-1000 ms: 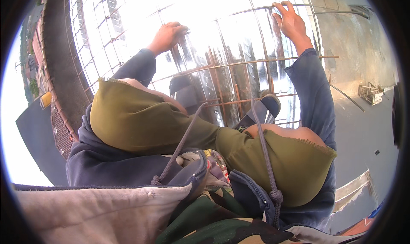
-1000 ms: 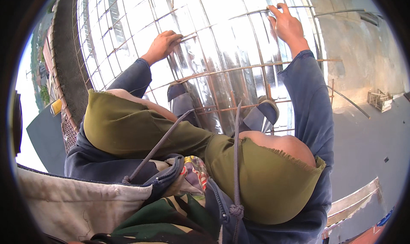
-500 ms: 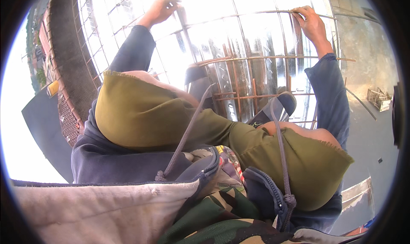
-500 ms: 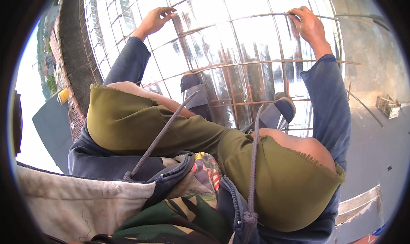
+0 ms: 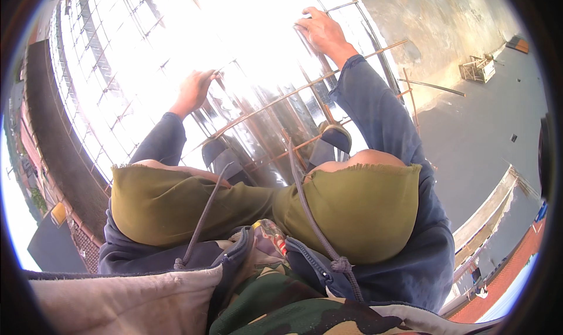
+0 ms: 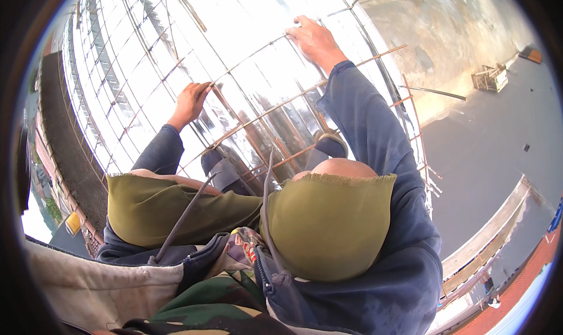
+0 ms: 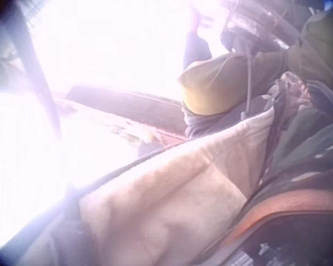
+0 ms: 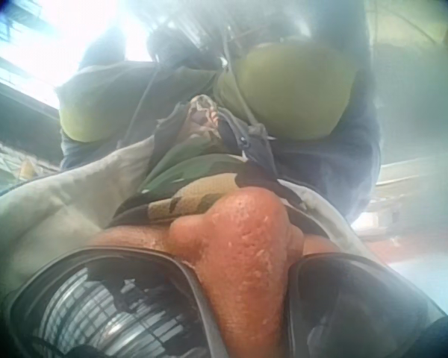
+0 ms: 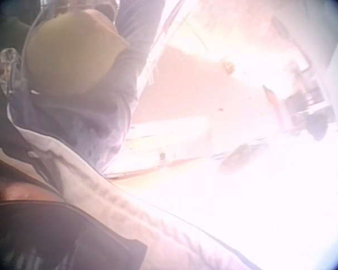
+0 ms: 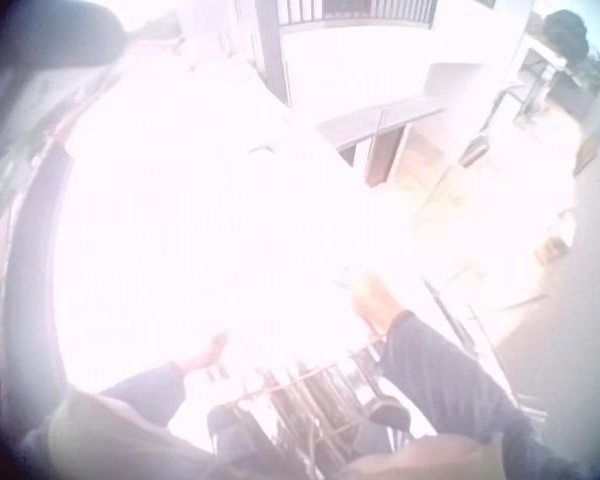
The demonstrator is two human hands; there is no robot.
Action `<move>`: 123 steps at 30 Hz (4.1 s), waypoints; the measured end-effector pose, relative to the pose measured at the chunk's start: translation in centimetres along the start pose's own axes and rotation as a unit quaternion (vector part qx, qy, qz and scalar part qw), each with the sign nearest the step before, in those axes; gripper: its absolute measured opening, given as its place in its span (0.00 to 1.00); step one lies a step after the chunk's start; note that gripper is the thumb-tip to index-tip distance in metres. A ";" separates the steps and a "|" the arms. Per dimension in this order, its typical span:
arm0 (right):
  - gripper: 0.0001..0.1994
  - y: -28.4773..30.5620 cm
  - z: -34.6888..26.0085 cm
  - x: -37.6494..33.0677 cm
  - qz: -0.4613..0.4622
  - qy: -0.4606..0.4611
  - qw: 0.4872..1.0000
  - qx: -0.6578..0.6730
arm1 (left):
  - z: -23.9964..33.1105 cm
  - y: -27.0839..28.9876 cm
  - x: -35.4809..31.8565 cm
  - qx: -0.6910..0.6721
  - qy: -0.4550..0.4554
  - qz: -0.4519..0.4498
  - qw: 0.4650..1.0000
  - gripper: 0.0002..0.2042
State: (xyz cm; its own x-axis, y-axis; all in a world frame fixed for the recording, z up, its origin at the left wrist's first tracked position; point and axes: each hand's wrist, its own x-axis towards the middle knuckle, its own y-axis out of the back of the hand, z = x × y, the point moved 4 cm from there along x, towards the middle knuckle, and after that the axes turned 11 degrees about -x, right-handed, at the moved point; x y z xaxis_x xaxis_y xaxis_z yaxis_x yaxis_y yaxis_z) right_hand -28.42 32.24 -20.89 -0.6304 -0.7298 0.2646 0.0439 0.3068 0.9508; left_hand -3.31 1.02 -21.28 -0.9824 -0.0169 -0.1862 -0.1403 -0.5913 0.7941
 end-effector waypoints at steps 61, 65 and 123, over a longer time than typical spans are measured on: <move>0.14 14.2 -0.5 -4.6 -0.053 -0.145 0.851 0.502 | 27.5 1.9 15.4 -0.414 0.021 -0.211 0.885 0.18; 0.17 13.9 -0.6 -5.9 0.109 -0.135 0.860 0.480 | 28.6 2.5 16.5 -0.427 0.060 -0.140 0.891 0.25; 0.24 16.5 27.6 -22.2 -0.131 -0.493 0.810 0.290 | 13.7 10.8 9.2 -0.247 0.263 -0.123 0.924 0.26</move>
State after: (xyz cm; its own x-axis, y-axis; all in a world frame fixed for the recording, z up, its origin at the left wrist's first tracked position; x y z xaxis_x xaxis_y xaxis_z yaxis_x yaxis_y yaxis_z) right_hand -35.10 70.40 -15.59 -0.8841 -0.0607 -0.4633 -0.3820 0.6649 0.6418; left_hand -15.54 5.54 -6.49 -0.7142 -0.1465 -0.6845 -0.1495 -0.9234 0.3536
